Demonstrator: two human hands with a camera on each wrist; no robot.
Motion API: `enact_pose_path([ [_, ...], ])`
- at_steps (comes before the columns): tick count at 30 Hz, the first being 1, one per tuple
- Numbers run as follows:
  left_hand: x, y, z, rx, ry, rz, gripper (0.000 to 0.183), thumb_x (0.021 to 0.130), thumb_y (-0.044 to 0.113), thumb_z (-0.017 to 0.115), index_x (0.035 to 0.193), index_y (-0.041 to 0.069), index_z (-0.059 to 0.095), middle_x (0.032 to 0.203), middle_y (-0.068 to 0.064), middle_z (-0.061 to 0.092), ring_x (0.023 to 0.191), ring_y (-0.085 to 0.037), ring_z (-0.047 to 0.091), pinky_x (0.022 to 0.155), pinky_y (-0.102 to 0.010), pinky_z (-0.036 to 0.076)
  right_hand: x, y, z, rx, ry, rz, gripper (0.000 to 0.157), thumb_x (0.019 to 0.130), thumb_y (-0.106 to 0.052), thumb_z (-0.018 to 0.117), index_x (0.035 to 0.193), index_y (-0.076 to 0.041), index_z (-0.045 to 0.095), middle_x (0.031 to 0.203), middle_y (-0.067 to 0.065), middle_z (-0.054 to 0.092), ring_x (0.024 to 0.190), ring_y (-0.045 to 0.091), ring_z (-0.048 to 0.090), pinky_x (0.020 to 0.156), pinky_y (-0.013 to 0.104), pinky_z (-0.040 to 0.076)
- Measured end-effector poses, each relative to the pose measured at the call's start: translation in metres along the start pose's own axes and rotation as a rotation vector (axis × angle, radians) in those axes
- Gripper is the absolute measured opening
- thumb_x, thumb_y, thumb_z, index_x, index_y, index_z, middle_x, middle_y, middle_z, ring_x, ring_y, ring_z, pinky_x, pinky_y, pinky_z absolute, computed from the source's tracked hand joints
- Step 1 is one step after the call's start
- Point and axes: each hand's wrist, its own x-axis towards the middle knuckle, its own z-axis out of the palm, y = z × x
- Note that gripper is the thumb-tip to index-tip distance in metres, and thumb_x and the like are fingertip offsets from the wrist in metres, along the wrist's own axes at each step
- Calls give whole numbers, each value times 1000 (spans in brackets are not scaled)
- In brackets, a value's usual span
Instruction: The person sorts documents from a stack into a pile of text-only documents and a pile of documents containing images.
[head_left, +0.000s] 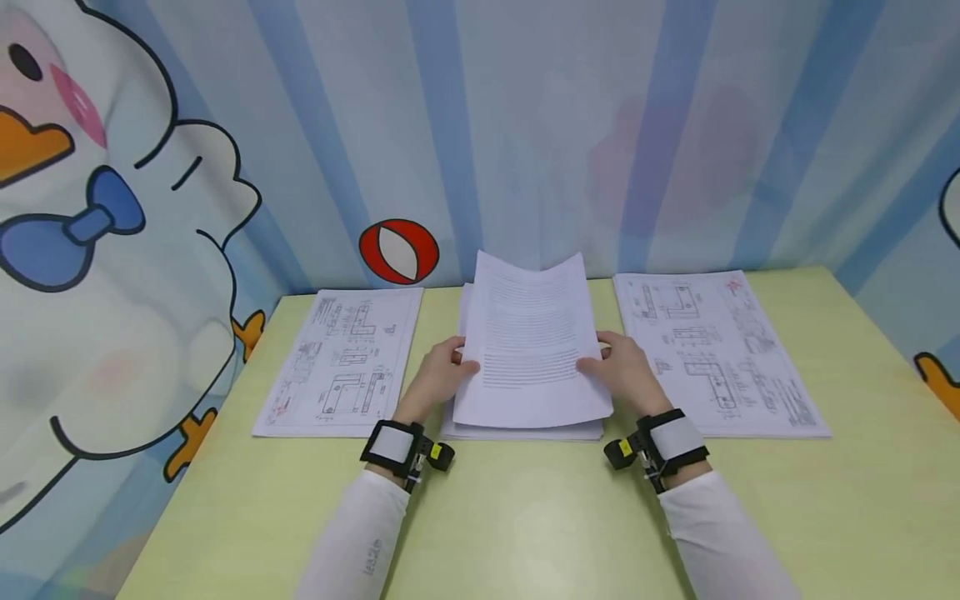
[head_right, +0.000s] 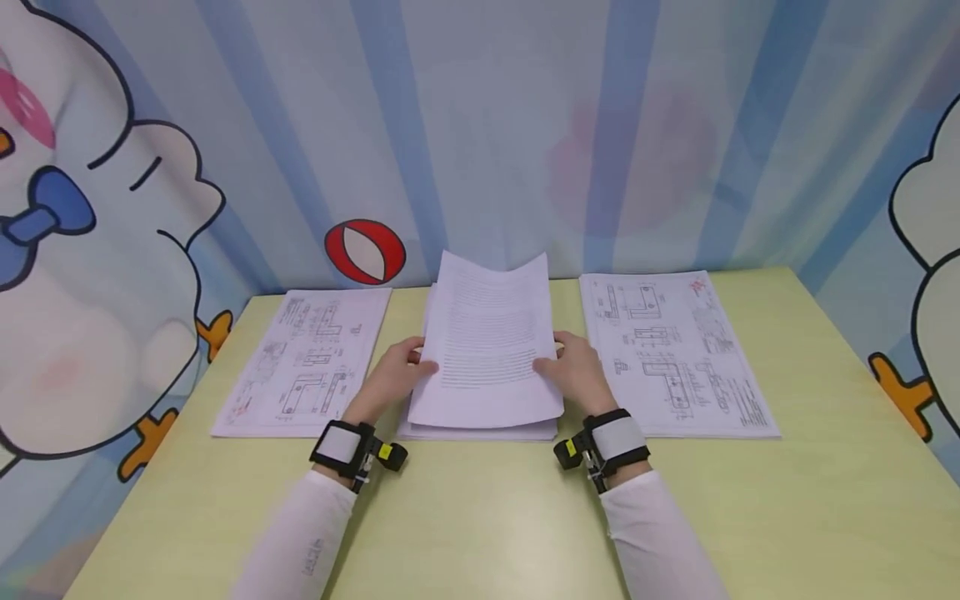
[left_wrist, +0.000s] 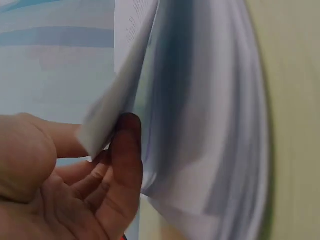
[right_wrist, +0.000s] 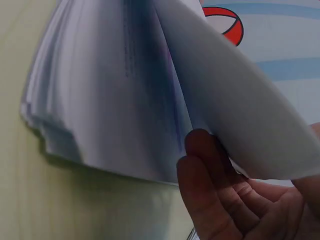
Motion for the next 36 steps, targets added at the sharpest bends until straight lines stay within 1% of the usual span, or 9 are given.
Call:
enact_pose_path([
  [4,-2,-5,4,44,-9,-50,42,95,11,61,135,1,52,94,-9,63,78,-20,59,67,-32,49,2,9,5,-101,-9,17,57,91,-14,63,139,10,43,105,25,62,85,30,61,67,38,51],
  [11,-6,-6,0,112,14,-90,45,92,14,64,134,1,54,93,-9,63,77,-21,59,66,-32,49,5,17,7,-189,-3,35,53,89,-18,65,133,8,53,104,22,66,85,27,64,67,38,51],
  [18,-7,-9,-2,176,54,-86,43,89,15,69,129,1,60,89,-9,64,73,-20,59,61,-30,48,4,15,7,-287,-23,42,50,90,-23,65,128,8,57,113,23,65,80,25,61,62,35,49],
  [21,-6,-12,-3,175,63,-88,40,88,16,69,125,1,63,90,-9,65,73,-20,59,61,-30,47,3,13,8,-312,-32,42,50,90,-24,64,128,8,58,117,24,63,78,24,60,60,33,47],
  [25,-7,-14,-5,171,61,-87,34,89,16,69,119,1,66,92,-8,66,75,-20,59,64,-30,48,3,9,11,-326,-42,39,49,92,-26,60,127,9,58,116,24,63,75,23,60,54,30,44],
  [29,-8,-13,-7,216,58,-65,23,90,18,68,107,3,69,84,-5,64,72,-19,56,60,-28,43,3,6,13,-358,-52,30,38,95,-27,57,115,5,66,88,16,67,64,20,56,48,27,37],
  [32,-10,-12,-9,236,62,-54,22,93,22,65,93,0,67,71,-4,54,63,-18,50,54,-27,36,1,3,13,-398,-53,27,31,96,-27,56,96,2,68,67,7,58,54,18,50,44,26,33],
  [34,-12,-13,-11,223,69,-52,29,95,24,62,90,-4,63,69,-6,49,59,-18,45,52,-27,32,0,0,11,-417,-44,25,30,96,-26,55,89,1,66,65,8,55,52,18,49,43,26,32],
  [36,-13,-13,-15,215,90,-47,33,97,26,59,99,-6,66,77,-9,56,63,-17,48,54,-27,35,-1,-2,10,-434,-25,15,32,97,-26,54,96,3,67,76,16,63,57,20,53,44,26,34],
])
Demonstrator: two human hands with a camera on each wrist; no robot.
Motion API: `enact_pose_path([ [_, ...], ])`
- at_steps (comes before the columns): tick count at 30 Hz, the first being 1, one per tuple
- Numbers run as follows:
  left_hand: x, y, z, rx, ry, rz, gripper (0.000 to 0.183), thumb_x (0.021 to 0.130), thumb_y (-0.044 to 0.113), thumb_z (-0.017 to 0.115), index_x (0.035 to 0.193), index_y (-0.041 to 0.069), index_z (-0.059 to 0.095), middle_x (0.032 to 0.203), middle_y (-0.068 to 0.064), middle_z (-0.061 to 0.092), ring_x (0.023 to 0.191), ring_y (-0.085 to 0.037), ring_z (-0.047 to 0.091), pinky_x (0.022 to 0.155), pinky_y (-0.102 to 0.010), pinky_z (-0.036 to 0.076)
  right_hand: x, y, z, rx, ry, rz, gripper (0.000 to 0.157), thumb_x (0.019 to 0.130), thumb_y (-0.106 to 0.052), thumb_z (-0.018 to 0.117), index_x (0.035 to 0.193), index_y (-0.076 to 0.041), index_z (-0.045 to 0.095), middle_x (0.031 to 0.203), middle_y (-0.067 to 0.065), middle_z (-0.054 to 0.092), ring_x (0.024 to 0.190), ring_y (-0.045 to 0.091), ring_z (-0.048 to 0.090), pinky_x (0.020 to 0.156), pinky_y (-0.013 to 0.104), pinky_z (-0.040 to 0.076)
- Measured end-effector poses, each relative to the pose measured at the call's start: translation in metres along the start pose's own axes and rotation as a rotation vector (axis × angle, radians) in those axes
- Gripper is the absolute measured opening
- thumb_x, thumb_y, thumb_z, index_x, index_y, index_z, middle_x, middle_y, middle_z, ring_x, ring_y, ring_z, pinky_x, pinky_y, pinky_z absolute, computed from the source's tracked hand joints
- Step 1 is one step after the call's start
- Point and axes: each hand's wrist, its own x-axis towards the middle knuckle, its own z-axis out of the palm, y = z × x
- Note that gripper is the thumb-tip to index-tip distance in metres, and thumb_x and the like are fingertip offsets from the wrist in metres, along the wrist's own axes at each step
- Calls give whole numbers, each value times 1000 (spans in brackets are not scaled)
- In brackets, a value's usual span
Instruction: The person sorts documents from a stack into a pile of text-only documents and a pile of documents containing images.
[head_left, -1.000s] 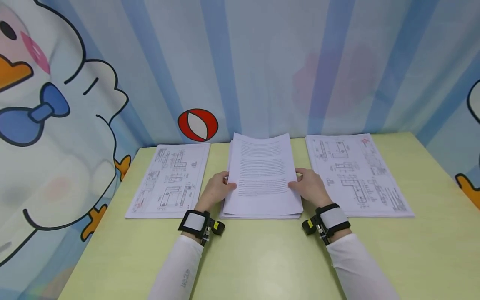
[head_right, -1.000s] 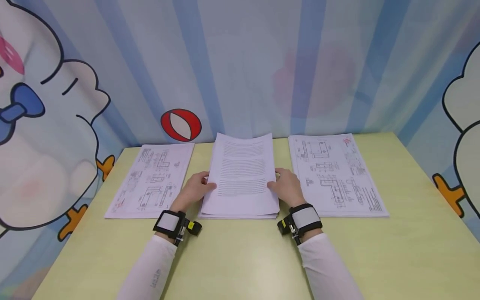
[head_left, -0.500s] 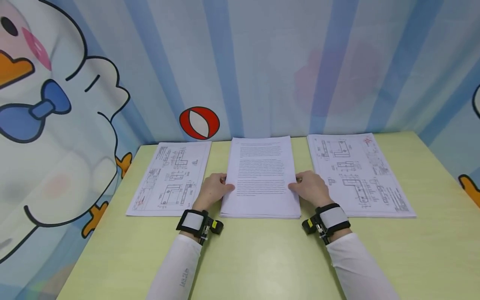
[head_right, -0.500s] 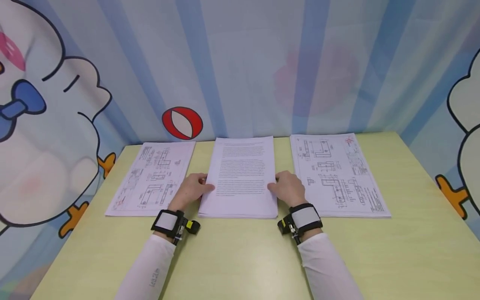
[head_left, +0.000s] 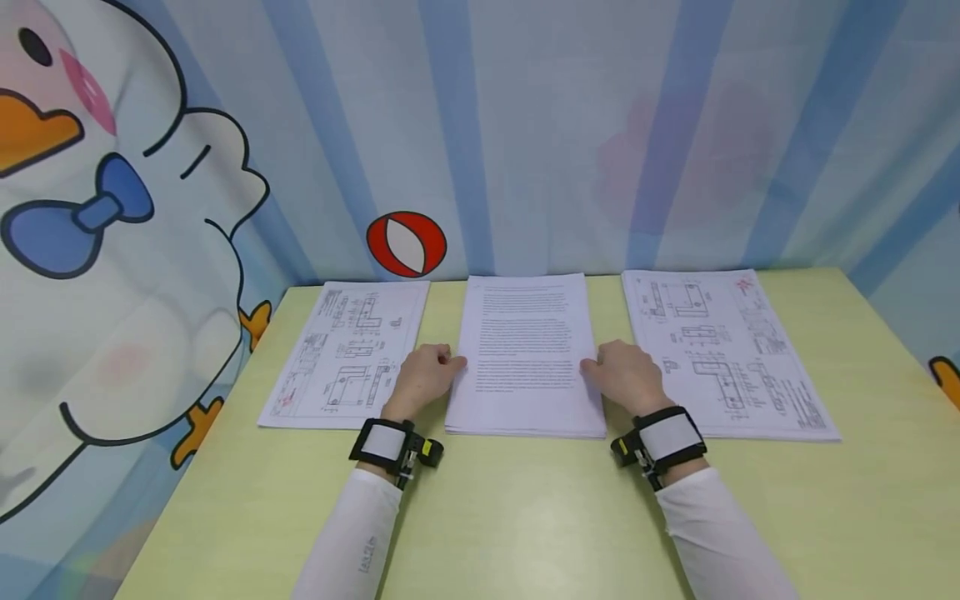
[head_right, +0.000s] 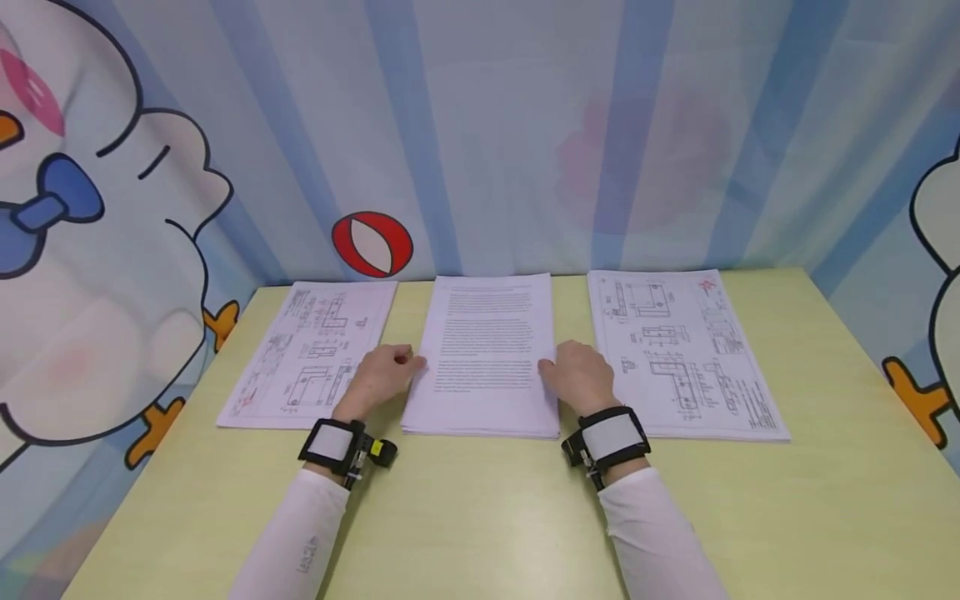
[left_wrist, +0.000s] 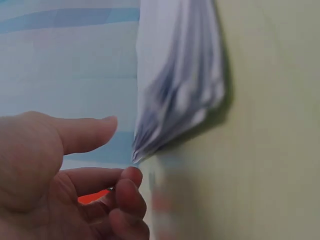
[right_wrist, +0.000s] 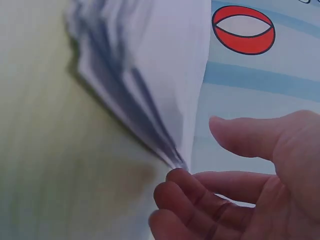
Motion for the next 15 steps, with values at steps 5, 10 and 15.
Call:
enact_pose_path([
  [5,-2,-3,-17,-43,52,19,47,99,28,58,135,-1,55,111,-13,63,82,-21,56,67,-32,46,-1,-8,-3,26,98,-60,43,98,-25,54,126,9,59,109,25,65,72,25,61,47,29,43],
  [10,-7,-6,-37,-66,118,60,42,99,27,57,133,3,58,103,-12,63,72,-22,55,59,-30,43,-1,-24,2,79,250,-138,36,96,-20,58,121,4,65,90,15,68,59,20,56,45,29,41],
  [15,-13,-18,-56,-45,202,76,36,100,26,55,131,7,61,103,-11,62,75,-21,55,61,-31,44,-2,-44,15,163,394,-223,27,94,-14,58,115,1,69,88,12,68,57,18,55,44,30,40],
])
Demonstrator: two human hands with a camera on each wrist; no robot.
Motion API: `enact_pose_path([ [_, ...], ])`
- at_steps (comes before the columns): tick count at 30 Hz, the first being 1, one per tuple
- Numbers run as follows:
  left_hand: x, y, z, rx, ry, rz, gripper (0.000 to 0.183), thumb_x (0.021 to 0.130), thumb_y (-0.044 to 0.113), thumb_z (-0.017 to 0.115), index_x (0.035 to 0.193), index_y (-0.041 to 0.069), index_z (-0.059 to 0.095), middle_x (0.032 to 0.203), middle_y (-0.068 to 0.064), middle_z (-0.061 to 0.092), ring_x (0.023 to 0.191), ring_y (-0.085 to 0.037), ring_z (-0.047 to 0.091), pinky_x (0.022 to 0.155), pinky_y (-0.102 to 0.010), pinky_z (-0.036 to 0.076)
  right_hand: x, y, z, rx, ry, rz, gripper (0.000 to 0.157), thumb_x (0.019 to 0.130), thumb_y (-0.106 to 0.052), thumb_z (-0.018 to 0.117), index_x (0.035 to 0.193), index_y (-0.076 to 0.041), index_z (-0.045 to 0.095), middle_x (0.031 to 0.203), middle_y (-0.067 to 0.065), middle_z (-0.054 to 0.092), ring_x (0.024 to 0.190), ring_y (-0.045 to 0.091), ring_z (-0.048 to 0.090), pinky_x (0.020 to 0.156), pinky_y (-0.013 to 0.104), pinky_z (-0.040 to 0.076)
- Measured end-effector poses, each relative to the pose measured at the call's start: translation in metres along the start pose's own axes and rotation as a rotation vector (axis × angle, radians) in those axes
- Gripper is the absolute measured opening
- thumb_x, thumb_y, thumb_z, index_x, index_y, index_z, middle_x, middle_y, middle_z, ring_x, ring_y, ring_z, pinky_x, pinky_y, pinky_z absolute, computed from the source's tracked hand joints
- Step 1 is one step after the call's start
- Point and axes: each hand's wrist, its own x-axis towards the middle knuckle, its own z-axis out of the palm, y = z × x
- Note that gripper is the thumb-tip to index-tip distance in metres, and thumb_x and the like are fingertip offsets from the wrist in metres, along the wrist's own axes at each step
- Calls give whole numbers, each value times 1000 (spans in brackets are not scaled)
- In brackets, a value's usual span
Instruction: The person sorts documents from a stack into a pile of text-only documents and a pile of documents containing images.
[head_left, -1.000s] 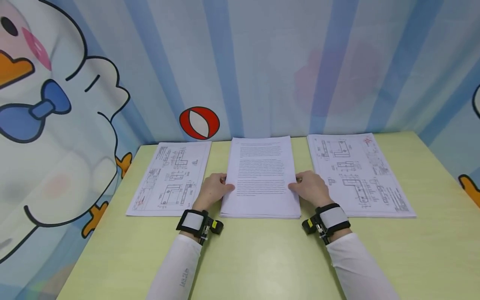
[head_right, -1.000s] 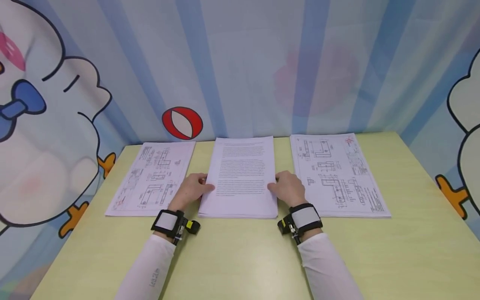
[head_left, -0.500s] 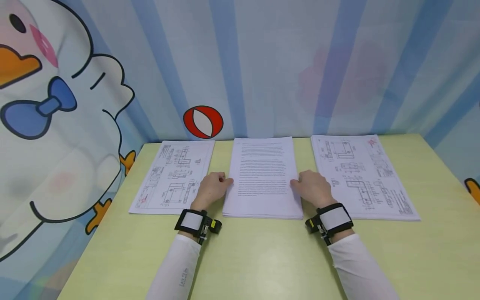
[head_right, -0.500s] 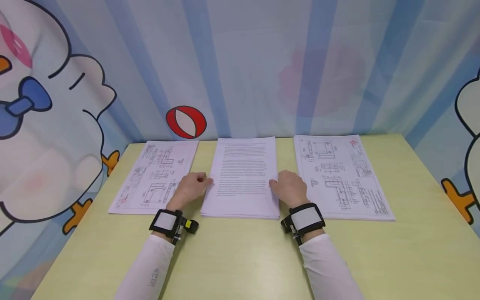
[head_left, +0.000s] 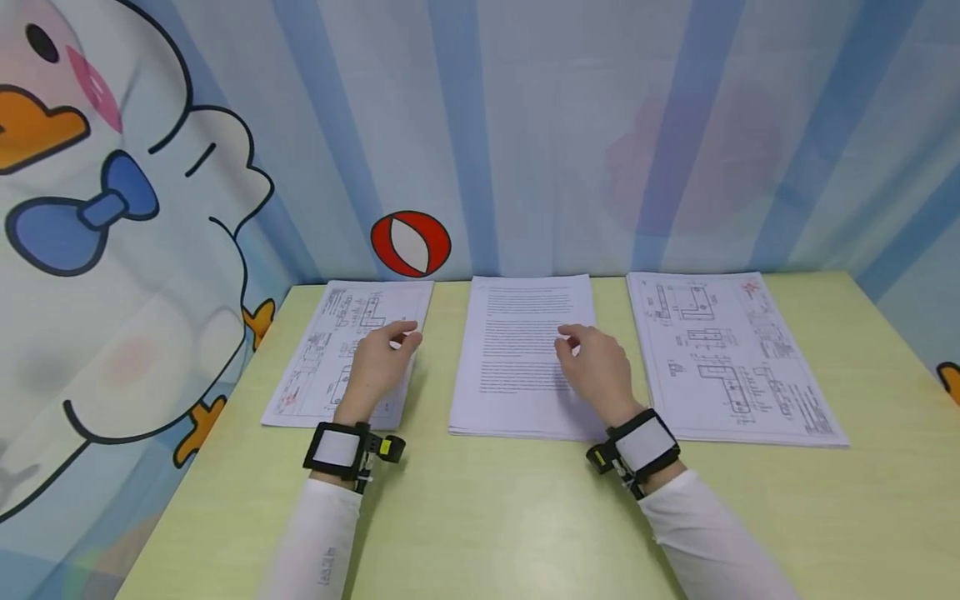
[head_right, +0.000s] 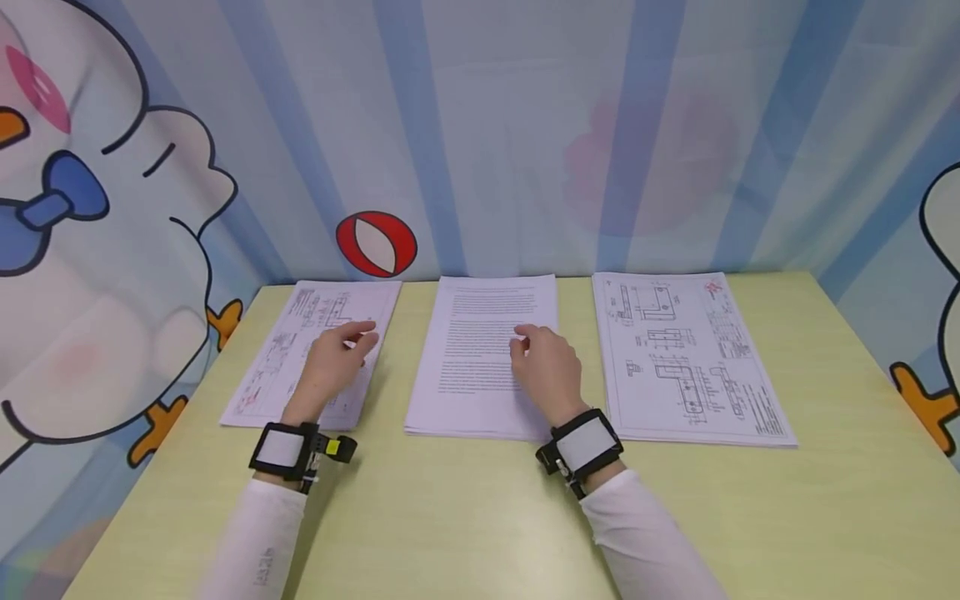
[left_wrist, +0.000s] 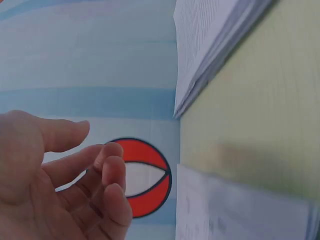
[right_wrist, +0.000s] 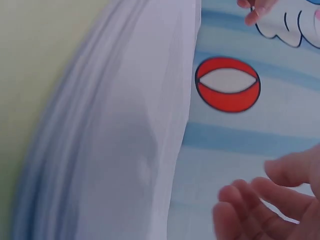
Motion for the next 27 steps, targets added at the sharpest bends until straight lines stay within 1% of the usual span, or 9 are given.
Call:
enact_pose_path([
  [3,-1,-8,-13,14,62,31,34,101,24,54,129,7,62,101,-12,63,73,-22,55,60,-32,45,-1,-9,9,84,87,-48,26,93,-10,58,114,2,68,85,12,69,59,18,59,47,33,45],
  [6,-2,-15,-27,22,127,68,32,101,21,54,127,4,63,99,-14,66,71,-23,56,56,-33,45,-1,-20,16,171,153,-83,26,93,-7,58,116,1,67,86,12,69,66,19,63,54,37,50],
  [11,2,-23,-47,80,217,94,31,102,18,52,125,1,64,103,-16,67,74,-25,57,57,-33,45,2,-40,25,265,180,-144,28,93,-4,57,120,1,64,91,13,68,72,20,62,61,39,52],
  [16,10,-33,-64,146,240,77,32,102,18,50,125,-2,63,111,-20,63,82,-29,56,63,-36,46,7,-61,36,326,223,-182,28,92,-1,58,120,2,63,91,12,68,76,20,62,62,37,53],
  [18,14,-47,-70,158,236,57,34,102,19,50,126,-3,62,113,-22,61,86,-33,56,65,-40,47,9,-71,41,359,232,-190,28,92,0,58,119,2,64,91,12,68,77,20,62,62,36,54],
  [20,22,-73,-72,195,242,29,37,103,25,49,126,0,62,116,-20,60,92,-33,55,62,-43,47,11,-80,48,391,224,-194,28,92,0,58,119,2,64,90,11,68,77,19,62,63,35,55],
  [23,39,-127,-71,236,201,-4,42,101,33,52,130,4,61,127,-22,54,110,-38,50,78,-52,49,13,-92,61,441,166,-184,29,92,0,58,121,1,63,93,11,68,81,18,63,66,33,56],
  [25,40,-142,-73,244,164,-48,44,101,34,52,132,4,59,134,-23,50,116,-40,46,87,-57,45,13,-98,70,474,95,-160,32,93,0,57,124,0,62,100,12,68,86,18,63,71,32,56],
  [27,35,-142,-79,220,116,-98,44,101,28,53,133,-1,56,137,-27,45,117,-44,45,96,-62,37,13,-103,80,509,0,-120,35,93,-2,57,129,0,59,109,13,66,94,19,63,77,32,55],
])
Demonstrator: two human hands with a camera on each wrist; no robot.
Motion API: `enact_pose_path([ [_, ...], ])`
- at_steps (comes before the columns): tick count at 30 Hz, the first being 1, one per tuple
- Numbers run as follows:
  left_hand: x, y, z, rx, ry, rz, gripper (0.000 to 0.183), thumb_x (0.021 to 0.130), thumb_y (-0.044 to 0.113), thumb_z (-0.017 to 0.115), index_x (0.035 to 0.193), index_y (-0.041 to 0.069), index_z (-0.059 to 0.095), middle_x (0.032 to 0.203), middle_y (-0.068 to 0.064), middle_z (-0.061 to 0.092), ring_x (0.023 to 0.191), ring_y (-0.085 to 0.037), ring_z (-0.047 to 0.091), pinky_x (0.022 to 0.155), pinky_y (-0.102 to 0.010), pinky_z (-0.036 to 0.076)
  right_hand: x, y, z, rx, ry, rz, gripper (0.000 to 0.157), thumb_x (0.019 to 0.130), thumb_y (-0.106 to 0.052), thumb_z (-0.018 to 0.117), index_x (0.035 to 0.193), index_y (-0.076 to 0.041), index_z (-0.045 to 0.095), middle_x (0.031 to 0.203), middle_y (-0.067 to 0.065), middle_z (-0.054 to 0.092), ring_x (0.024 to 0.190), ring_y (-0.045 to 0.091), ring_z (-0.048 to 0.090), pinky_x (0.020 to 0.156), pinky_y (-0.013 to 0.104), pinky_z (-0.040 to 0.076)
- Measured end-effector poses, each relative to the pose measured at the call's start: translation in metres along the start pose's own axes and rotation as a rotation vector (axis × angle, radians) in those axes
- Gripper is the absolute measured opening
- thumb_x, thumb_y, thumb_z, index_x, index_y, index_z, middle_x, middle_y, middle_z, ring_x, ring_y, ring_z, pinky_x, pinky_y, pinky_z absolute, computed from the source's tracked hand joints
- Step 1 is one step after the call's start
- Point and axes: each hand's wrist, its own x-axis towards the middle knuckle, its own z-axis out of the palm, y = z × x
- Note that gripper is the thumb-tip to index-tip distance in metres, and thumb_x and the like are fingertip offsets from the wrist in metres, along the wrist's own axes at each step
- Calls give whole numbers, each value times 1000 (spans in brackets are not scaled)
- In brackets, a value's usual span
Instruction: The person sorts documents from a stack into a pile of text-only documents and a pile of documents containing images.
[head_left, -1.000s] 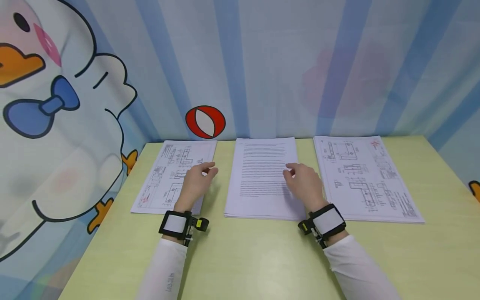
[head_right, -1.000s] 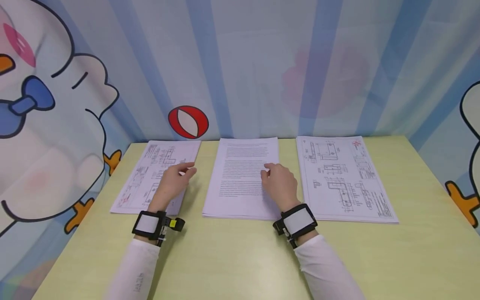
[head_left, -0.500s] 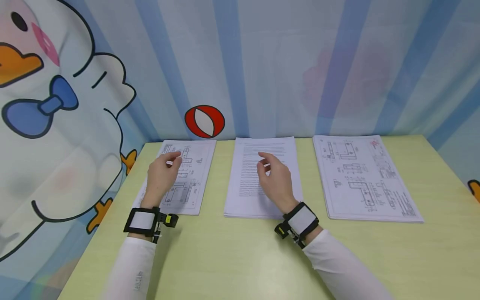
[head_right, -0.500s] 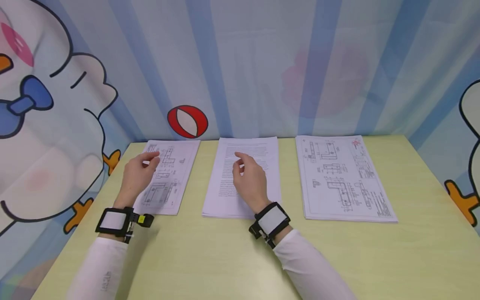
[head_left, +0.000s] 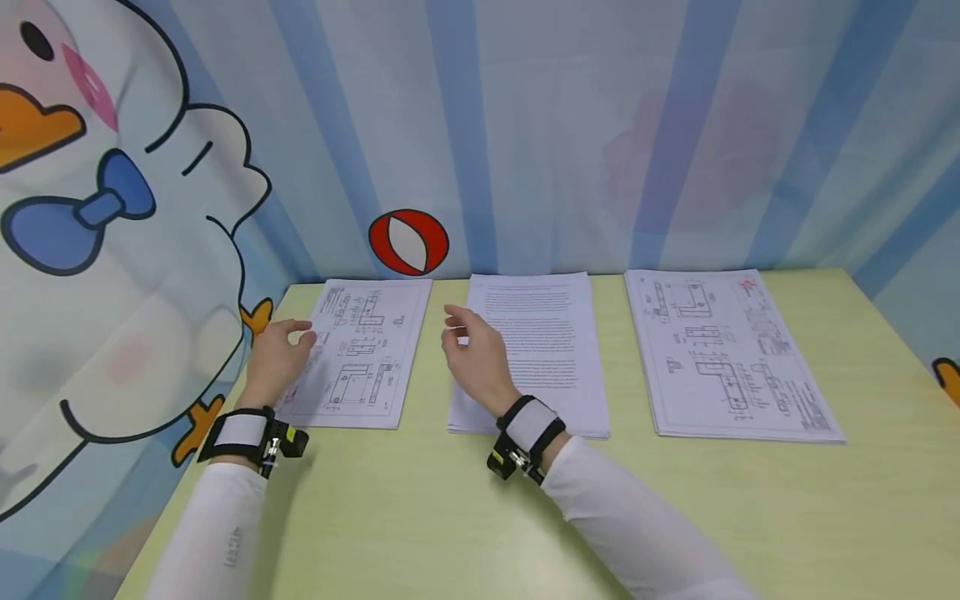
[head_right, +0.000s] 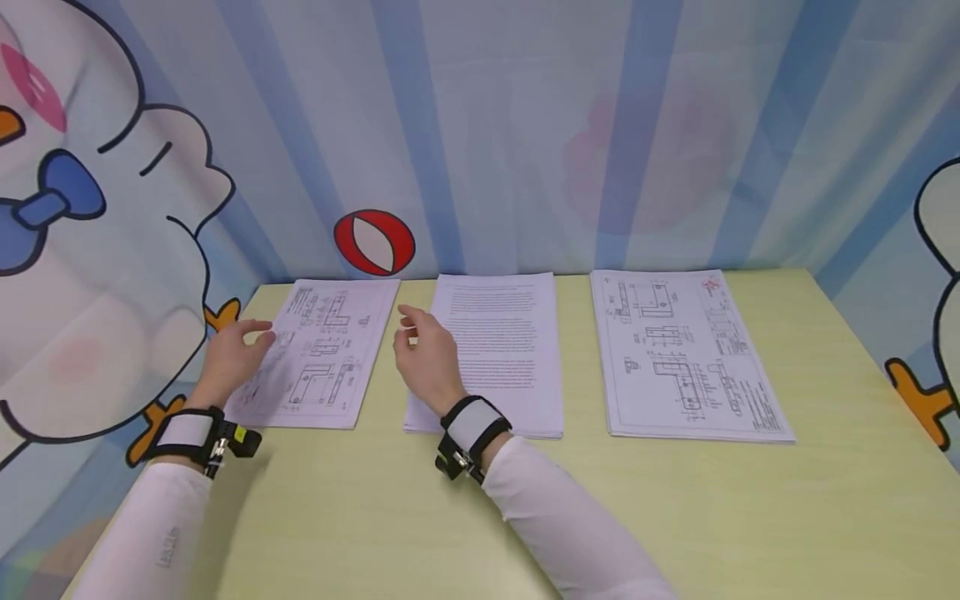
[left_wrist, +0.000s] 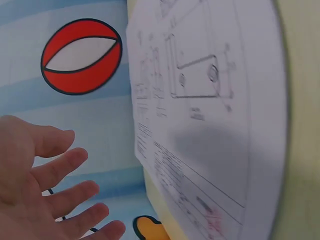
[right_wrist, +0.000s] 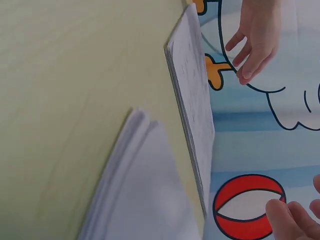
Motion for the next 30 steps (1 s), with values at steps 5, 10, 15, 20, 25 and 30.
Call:
enact_pose_path([
  [5,-23,18,-17,39,-126,-153,46,101,20,47,135,-11,48,139,-33,40,117,-46,44,95,-59,40,-3,3,26,61,-229,202,46,98,-11,55,142,-2,46,136,13,52,116,24,54,92,35,49],
  [10,-27,10,-13,65,-258,-190,54,102,21,43,140,-17,35,147,-41,12,133,-54,15,106,-63,23,-8,8,46,71,-350,317,52,98,-14,55,147,-3,39,144,15,44,125,27,48,98,38,45],
  [15,-21,5,-7,72,-303,-175,60,101,21,43,144,-17,26,145,-39,22,124,-50,35,99,-59,38,-8,11,58,97,-397,367,57,97,-15,55,149,-4,35,147,16,41,129,28,43,103,39,40],
  [20,-19,5,0,64,-350,-144,62,101,21,45,146,-15,21,143,-37,29,115,-46,44,95,-57,42,-5,13,64,251,-403,428,64,96,-16,56,152,-3,26,148,19,36,133,29,36,107,40,35],
  [25,-21,5,3,54,-399,-160,65,103,22,41,149,-12,12,151,-36,0,135,-52,9,108,-63,17,-3,18,65,415,-353,518,59,96,-12,55,148,2,32,145,18,42,126,23,45,100,36,42],
  [30,-23,8,4,106,-424,-106,64,103,22,40,148,-14,11,150,-38,-3,133,-56,8,107,-66,15,-3,19,60,743,-249,690,58,94,-3,54,148,2,33,145,20,39,120,26,49,96,36,46],
])
